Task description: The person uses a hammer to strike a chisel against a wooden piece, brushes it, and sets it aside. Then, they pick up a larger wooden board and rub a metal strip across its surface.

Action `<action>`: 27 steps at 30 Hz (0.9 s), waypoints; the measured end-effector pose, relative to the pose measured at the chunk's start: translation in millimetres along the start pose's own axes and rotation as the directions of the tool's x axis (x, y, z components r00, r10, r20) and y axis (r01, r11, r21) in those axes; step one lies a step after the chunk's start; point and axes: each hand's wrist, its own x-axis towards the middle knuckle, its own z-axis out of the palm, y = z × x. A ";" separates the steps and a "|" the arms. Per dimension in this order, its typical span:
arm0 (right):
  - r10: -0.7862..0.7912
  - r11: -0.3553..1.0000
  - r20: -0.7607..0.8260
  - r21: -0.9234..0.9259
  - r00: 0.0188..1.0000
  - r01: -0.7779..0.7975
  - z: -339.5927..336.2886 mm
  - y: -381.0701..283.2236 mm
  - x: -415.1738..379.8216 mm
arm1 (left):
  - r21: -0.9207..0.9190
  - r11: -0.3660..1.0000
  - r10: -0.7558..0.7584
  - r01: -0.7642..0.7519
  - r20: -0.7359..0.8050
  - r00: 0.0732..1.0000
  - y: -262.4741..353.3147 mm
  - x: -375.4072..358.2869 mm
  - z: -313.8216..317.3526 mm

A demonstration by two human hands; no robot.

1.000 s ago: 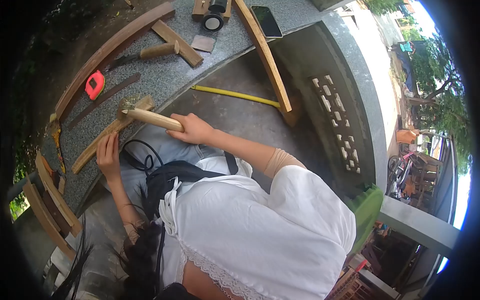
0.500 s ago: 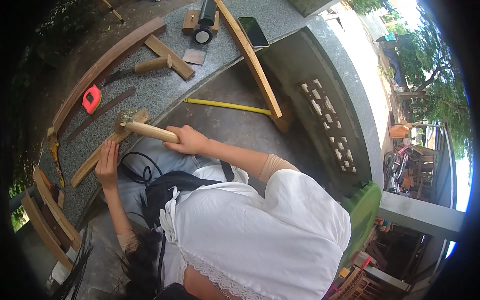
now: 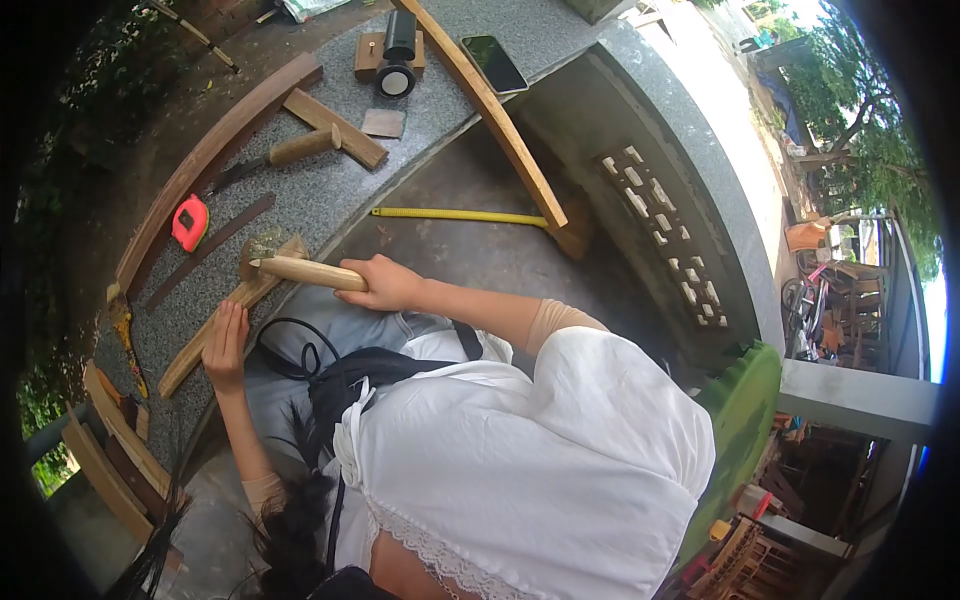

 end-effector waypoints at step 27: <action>-0.008 1.000 0.002 -0.013 1.000 0.008 4.8 4.7 -2.7 | -0.085 0.944 -0.318 0.319 0.029 0.948 11.9 -18.5 -13.8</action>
